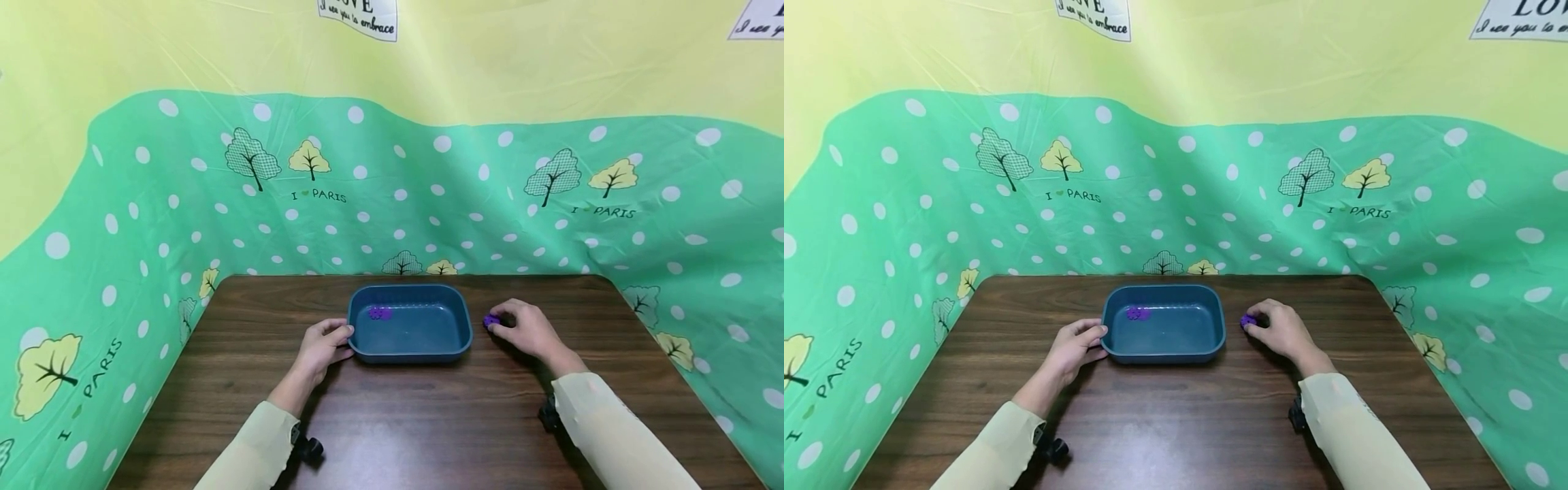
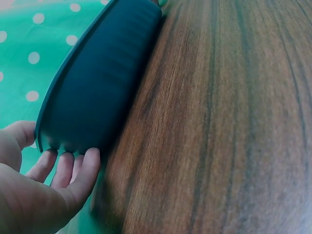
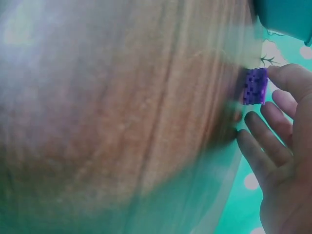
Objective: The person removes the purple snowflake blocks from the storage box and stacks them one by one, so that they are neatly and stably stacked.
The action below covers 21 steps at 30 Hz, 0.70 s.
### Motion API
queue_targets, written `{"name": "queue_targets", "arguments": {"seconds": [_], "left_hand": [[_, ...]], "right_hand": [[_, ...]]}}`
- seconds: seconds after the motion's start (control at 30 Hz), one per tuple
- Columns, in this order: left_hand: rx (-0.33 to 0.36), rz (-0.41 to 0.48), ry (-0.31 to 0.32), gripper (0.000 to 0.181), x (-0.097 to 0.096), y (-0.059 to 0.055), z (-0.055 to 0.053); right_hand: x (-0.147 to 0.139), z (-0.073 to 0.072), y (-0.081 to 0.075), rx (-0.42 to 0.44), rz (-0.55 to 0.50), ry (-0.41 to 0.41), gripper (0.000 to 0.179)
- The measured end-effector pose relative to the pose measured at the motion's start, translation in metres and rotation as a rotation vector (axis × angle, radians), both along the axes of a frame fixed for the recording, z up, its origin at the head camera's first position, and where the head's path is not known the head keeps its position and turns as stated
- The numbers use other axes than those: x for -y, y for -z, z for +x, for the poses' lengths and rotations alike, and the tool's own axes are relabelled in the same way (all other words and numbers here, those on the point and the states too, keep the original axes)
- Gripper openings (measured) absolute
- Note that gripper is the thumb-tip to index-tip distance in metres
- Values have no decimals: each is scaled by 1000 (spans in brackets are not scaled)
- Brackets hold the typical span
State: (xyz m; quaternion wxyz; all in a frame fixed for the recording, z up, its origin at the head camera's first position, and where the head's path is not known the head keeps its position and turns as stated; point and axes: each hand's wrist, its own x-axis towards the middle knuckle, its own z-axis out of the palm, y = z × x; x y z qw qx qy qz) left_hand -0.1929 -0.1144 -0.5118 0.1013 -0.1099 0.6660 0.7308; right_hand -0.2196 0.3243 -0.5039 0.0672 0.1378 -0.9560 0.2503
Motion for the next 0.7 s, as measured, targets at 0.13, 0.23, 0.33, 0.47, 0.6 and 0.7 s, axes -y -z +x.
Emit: {"name": "queue_targets", "arguments": {"seconds": [0.13, 0.23, 0.33, 0.47, 0.6, 0.7], "left_hand": [[0, -2, 2, 40, 0, 1, 0], [1, -5, 1, 40, 1, 1, 0], [1, -6, 4, 42, 2, 1, 0], [2, -9, 8, 43, 3, 1, 0], [0, -6, 7, 41, 2, 1, 0], [-1, 0, 7, 41, 2, 1, -1]], "right_hand": [[1, -2, -4, -7, -8, -19, 28], [3, -4, -9, -24, -14, -37, 29], [7, -7, -15, -39, -23, -59, 29], [15, -11, -24, -59, -32, -89, 27], [26, -15, -33, -89, -39, -114, 26], [36, -16, -41, -87, -52, -134, 27]]}}
